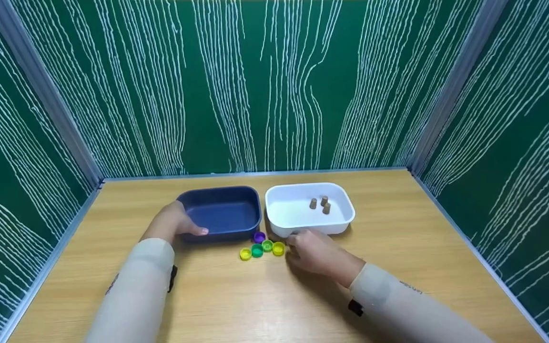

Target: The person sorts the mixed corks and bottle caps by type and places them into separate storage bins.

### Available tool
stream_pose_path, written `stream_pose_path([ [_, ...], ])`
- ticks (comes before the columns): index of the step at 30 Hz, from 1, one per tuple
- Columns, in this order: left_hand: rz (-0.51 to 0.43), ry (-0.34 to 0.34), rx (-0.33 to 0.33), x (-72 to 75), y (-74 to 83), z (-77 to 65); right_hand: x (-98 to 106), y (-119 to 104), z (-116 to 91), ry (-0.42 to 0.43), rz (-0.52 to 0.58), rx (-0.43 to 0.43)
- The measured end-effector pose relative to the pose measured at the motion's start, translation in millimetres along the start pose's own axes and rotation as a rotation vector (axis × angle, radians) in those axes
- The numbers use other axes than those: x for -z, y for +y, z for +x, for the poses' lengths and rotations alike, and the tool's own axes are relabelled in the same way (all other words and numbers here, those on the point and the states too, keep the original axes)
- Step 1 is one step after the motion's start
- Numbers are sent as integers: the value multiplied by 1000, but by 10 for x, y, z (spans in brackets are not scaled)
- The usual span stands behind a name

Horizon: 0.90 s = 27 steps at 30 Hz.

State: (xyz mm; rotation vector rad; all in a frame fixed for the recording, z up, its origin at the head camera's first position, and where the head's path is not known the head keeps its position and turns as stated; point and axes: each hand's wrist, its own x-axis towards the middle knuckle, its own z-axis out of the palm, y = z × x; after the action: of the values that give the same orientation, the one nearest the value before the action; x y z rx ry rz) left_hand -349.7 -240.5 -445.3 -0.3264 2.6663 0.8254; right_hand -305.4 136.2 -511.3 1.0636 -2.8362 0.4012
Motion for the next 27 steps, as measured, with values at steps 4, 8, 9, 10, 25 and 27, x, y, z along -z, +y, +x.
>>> stream_pose_path([
  [4, -11, -1, 7, 8, -2, -11, -23, -33, 21, 5, -35, -20],
  [8, -18, 0, 14, 4, -8, -6, -45, -65, 37, 3, -97, -28],
  [9, -20, 0, 16, 2, -10, -1, -47, -73, 40, 2, -109, -27],
  [10, -22, 1, 17, 1, -13, 5, -50, -81, 43, -1, -116, -27],
  [25, 9, 8, 6, -5, -27, 47, -94, -65, 88, 25, -200, 40],
  [27, 4, 7, 9, -8, -28, 54, -93, -64, 103, 3, -194, 36],
])
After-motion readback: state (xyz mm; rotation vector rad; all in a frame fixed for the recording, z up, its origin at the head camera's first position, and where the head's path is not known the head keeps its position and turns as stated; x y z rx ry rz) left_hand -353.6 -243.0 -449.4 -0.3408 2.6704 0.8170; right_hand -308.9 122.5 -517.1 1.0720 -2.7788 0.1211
